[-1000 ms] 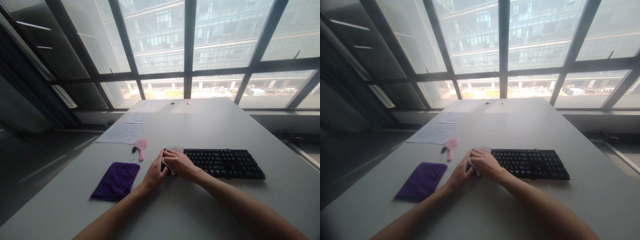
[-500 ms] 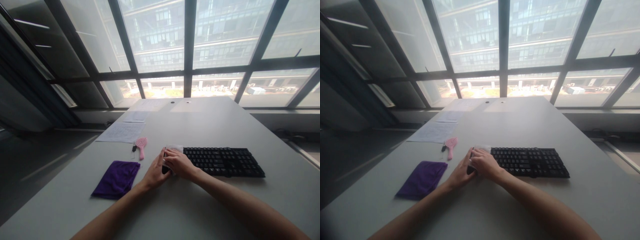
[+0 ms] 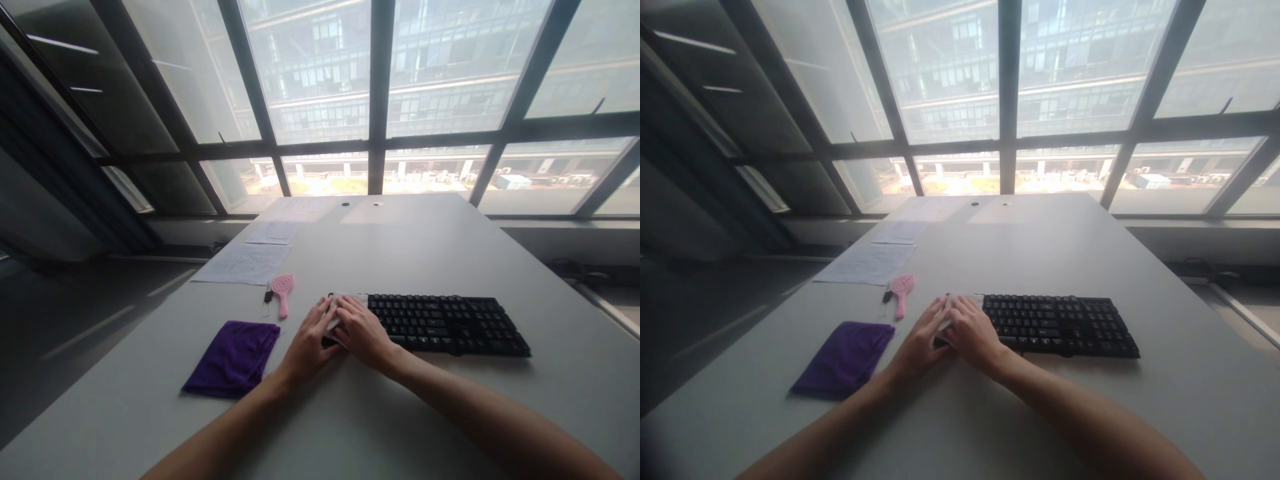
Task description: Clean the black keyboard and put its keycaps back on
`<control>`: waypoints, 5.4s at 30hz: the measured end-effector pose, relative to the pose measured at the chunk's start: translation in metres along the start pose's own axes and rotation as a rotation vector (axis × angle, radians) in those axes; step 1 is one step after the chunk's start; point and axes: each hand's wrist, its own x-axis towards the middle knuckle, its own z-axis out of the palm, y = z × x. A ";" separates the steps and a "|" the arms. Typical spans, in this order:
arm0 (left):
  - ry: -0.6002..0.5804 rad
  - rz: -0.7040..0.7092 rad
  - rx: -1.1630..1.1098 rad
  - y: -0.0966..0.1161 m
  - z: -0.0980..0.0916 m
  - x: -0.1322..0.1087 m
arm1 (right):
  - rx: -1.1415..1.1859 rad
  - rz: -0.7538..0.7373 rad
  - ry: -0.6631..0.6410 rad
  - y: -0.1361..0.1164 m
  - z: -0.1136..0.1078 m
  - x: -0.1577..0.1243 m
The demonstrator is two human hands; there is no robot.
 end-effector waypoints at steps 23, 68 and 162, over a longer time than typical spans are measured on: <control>-0.062 0.064 0.216 0.025 -0.014 -0.004 | -0.003 -0.101 0.010 -0.004 -0.002 -0.018; -0.142 0.090 0.251 0.021 -0.007 -0.008 | -0.002 -0.191 -0.070 0.003 -0.017 -0.025; -0.030 0.377 0.217 0.038 0.008 0.014 | -0.226 -0.083 0.003 0.013 -0.039 -0.063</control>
